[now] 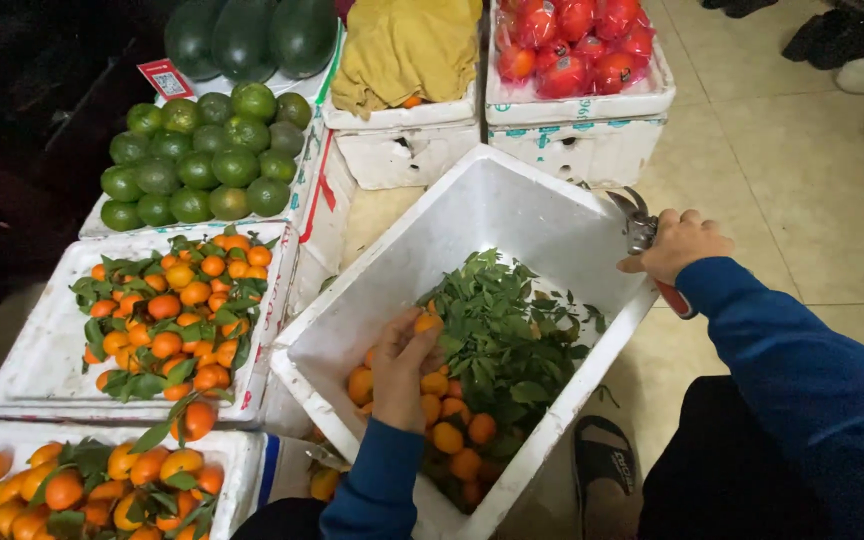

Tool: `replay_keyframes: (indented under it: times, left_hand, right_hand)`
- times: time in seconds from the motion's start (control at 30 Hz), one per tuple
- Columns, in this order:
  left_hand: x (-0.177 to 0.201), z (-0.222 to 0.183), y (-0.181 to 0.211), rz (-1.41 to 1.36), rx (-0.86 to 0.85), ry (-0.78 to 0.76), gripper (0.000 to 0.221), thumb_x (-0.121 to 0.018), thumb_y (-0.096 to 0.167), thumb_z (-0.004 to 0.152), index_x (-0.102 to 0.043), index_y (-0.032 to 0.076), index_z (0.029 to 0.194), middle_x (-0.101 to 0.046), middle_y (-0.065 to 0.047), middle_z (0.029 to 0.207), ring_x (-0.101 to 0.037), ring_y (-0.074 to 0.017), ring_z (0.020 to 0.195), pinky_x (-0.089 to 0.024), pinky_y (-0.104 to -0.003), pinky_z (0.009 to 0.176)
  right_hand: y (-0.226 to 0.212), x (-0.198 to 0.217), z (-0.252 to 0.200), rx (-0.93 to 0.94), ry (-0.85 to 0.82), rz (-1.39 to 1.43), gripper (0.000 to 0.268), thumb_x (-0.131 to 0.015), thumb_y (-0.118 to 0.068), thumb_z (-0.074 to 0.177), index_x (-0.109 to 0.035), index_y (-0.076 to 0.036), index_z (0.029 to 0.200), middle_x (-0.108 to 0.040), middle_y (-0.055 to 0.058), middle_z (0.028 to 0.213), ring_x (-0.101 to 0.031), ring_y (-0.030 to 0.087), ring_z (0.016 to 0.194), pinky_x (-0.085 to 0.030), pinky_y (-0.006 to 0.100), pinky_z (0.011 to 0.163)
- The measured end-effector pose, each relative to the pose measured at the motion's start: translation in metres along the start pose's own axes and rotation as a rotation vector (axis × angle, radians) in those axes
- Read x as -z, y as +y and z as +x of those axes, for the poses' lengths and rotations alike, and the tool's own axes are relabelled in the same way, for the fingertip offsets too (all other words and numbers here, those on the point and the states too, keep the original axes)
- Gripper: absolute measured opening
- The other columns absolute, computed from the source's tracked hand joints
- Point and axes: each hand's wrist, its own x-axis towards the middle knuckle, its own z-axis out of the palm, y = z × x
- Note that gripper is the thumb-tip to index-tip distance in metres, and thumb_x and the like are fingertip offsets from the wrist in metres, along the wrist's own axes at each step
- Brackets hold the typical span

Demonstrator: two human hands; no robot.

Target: Sorting kumquats by trimming stems with shears and placing them into a styrofoam box, with occasional inspection and peeling.

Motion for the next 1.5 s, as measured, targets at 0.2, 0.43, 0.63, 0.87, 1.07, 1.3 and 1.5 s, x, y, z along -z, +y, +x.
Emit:
replay_keyframes:
  times: [0.2, 0.43, 0.63, 0.87, 1.07, 1.3, 1.5]
  left_hand:
    - [0.003, 0.005, -0.012, -0.031, 0.022, -0.033, 0.054, -0.074, 0.015, 0.093, -0.057, 0.000, 0.141, -0.058, -0.014, 0.114, -0.066, -0.0230, 0.089, -0.059, -0.037, 0.079]
    - [-0.004, 0.006, -0.012, -0.080, 0.026, -0.059, 0.063, -0.078, 0.012, 0.088, -0.051, -0.001, 0.143, -0.060, -0.016, 0.117, -0.066, -0.0224, 0.089, -0.061, -0.037, 0.080]
    - [-0.009, 0.007, -0.016, -0.207, 0.034, -0.092, 0.047, -0.075, 0.003, 0.090, -0.059, 0.002, 0.134, -0.061, -0.016, 0.117, -0.068, -0.0298, 0.101, -0.061, -0.045, 0.092]
    - [-0.012, 0.004, -0.016, -0.275, 0.024, -0.128, 0.049, -0.074, 0.001, 0.090, -0.055, 0.000, 0.135, -0.056, -0.017, 0.120, -0.067, -0.0301, 0.105, -0.061, -0.044, 0.095]
    - [-0.017, 0.001, -0.009, -0.293, 0.052, -0.073, 0.048, -0.072, -0.002, 0.086, -0.062, 0.009, 0.132, -0.069, -0.013, 0.111, -0.070, -0.0279, 0.092, -0.062, -0.039, 0.085]
    - [-0.021, -0.005, -0.004, -0.275, 0.038, -0.090, 0.048, -0.071, -0.005, 0.086, -0.063, 0.005, 0.132, -0.069, -0.017, 0.120, -0.071, -0.0303, 0.094, -0.063, -0.039, 0.085]
    - [-0.030, -0.011, 0.003, -0.164, -0.036, -0.070, 0.049, -0.077, -0.001, 0.080, -0.065, 0.005, 0.127, -0.069, -0.012, 0.101, -0.072, -0.0251, 0.083, -0.065, -0.037, 0.079]
  right_hand:
    - [0.007, -0.010, 0.019, -0.031, -0.006, -0.013, 0.096, -0.075, -0.079, 0.070, -0.061, -0.006, 0.130, -0.062, 0.021, 0.133, -0.062, 0.042, 0.126, -0.052, 0.051, 0.102]
    - [-0.004, -0.006, 0.017, -0.016, -0.018, -0.037, 0.100, -0.076, -0.081, 0.069, -0.061, -0.004, 0.132, -0.061, 0.021, 0.131, -0.060, 0.043, 0.126, -0.052, 0.051, 0.102]
    - [-0.005, -0.012, 0.012, 0.015, -0.016, -0.069, 0.105, -0.070, -0.089, 0.068, -0.059, -0.005, 0.130, -0.058, 0.021, 0.133, -0.056, 0.047, 0.130, -0.049, 0.052, 0.105]
    - [-0.007, -0.011, 0.010, 0.015, -0.045, -0.079, 0.110, -0.066, -0.091, 0.069, -0.053, -0.006, 0.139, -0.053, 0.021, 0.141, -0.050, 0.050, 0.134, -0.046, 0.056, 0.107]
    - [-0.020, 0.009, 0.002, -0.066, -0.176, -0.087, 0.109, -0.065, -0.083, 0.071, -0.034, -0.021, 0.155, -0.037, 0.014, 0.160, -0.044, 0.047, 0.141, -0.044, 0.066, 0.103]
    - [-0.006, -0.004, 0.021, 0.058, -0.081, -0.039, 0.122, -0.059, -0.088, 0.066, -0.017, -0.032, 0.165, -0.038, 0.020, 0.160, -0.042, 0.055, 0.140, -0.029, 0.070, 0.111]
    - [-0.034, 0.012, 0.008, 0.457, 0.139, 0.362, 0.046, -0.069, -0.055, 0.087, -0.074, -0.021, 0.118, -0.072, 0.006, 0.122, -0.064, 0.029, 0.114, -0.047, 0.044, 0.098]
